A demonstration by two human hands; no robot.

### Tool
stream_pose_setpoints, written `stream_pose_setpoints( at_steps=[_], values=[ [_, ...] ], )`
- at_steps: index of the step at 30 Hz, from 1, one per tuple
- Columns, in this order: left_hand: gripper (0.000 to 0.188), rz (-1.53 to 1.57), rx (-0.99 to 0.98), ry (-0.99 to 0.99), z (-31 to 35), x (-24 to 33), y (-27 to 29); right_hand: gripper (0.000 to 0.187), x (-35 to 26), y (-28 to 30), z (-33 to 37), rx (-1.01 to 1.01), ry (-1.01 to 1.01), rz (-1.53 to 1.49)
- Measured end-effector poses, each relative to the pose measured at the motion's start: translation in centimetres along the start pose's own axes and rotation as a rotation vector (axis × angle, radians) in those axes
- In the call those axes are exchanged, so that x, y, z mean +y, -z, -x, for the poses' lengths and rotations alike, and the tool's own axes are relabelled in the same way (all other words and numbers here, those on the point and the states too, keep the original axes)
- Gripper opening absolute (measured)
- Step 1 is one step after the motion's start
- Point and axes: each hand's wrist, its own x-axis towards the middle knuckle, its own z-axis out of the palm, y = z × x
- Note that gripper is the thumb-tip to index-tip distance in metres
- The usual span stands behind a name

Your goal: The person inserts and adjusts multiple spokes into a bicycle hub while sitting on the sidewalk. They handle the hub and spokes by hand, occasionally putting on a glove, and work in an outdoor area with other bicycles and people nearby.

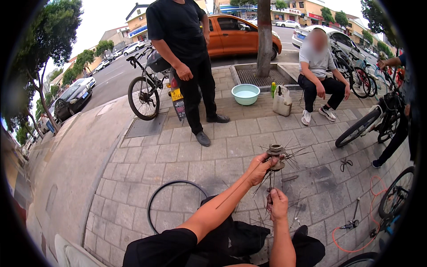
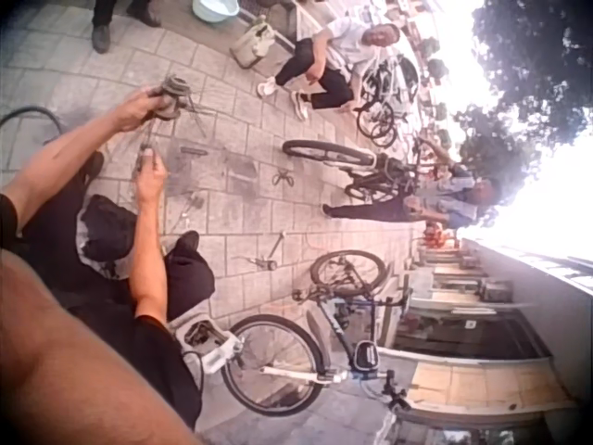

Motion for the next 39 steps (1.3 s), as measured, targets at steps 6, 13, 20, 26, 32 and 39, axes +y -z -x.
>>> stream_pose_setpoints(
  at_steps=[6,13,20,26,32,39],
  values=[
    [0.044,0.128,-0.009,-0.028,0.7,1.0,-1.0,0.026,-2.2,0.7,-0.1,0.013,0.148,0.313],
    [0.045,0.279,0.021,0.033,0.2,-0.3,-0.3,0.025,-3.9,-0.9,0.1,-0.052,-0.021,0.230],
    [0.051,0.438,-0.088,0.051,0.8,-0.2,-1.1,0.025,-4.1,-0.4,0.2,0.000,0.127,0.290],
    [0.043,0.387,-0.069,0.046,1.2,0.7,-2.0,0.024,-5.2,-1.9,0.7,0.049,0.174,0.311],
    [0.041,0.442,-0.033,0.061,0.8,-0.4,-1.0,0.023,-5.0,-3.3,0.1,0.052,0.068,0.172],
    [0.045,0.250,-0.157,0.246,1.4,-0.4,-1.0,0.021,-5.9,-3.3,-0.1,0.082,0.183,0.368]
  ],
)
